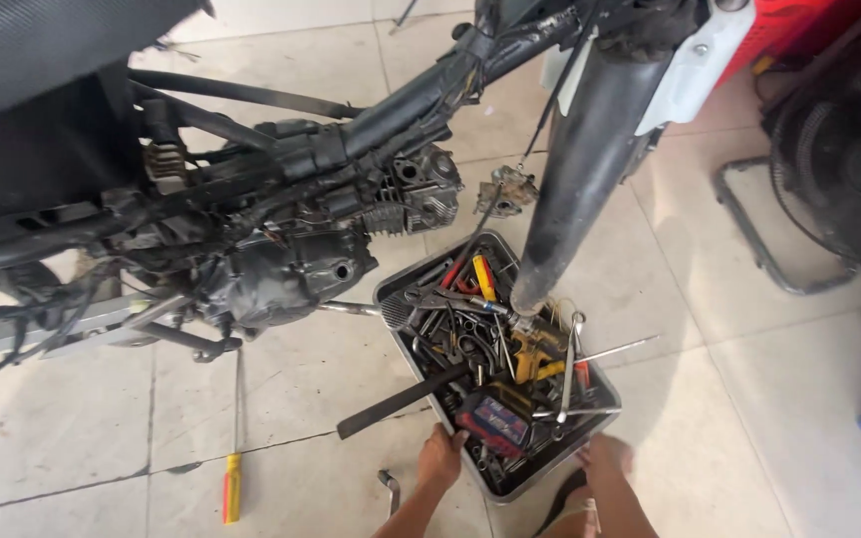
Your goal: Repair a motorcycle engine by disassembling components using various hand tools
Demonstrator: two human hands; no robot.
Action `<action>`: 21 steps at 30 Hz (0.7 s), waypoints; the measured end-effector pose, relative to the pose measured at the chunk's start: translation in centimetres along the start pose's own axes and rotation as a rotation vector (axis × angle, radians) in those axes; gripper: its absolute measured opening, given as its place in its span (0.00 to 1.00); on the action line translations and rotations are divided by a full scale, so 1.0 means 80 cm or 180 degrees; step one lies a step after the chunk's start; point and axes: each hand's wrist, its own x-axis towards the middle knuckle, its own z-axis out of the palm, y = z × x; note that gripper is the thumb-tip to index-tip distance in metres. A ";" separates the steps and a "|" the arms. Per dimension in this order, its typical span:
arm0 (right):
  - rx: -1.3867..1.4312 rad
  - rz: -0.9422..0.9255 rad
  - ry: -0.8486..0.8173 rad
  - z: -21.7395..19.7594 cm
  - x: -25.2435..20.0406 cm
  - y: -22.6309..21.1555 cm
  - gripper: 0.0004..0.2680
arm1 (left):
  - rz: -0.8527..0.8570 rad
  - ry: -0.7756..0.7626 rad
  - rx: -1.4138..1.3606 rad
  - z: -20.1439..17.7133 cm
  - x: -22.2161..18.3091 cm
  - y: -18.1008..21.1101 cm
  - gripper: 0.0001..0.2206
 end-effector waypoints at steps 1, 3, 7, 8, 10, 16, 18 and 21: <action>-0.0123 -0.0100 0.0757 -0.010 -0.010 -0.022 0.13 | 0.0204 0.0128 -0.0163 0.024 0.000 0.010 0.20; -0.0370 -0.1218 0.0941 0.008 -0.028 -0.046 0.10 | 0.0088 -0.0014 -0.0191 0.047 0.002 0.043 0.21; -0.1494 -0.3180 -0.0227 0.068 -0.103 -0.129 0.13 | -0.0060 -0.0385 -0.0065 0.047 0.010 0.100 0.22; -0.1505 -0.3171 -0.0224 0.085 -0.093 -0.139 0.13 | -0.0066 -0.0397 -0.0067 0.061 0.021 0.096 0.22; -0.2015 -0.3085 -0.0859 0.125 -0.076 -0.152 0.11 | 0.0058 -0.0710 0.0415 0.079 0.043 0.078 0.28; -0.3064 -0.2679 -0.0553 0.194 0.022 -0.138 0.10 | 0.0728 -0.1207 0.0665 -0.029 0.002 0.143 0.14; -0.2777 -0.2679 -0.0614 0.199 0.046 -0.142 0.11 | 0.0641 -0.1330 0.0787 -0.079 -0.010 0.176 0.15; -0.2244 -0.2467 -0.0754 0.191 0.073 -0.146 0.13 | 0.0682 -0.1510 0.1280 -0.140 -0.016 0.198 0.15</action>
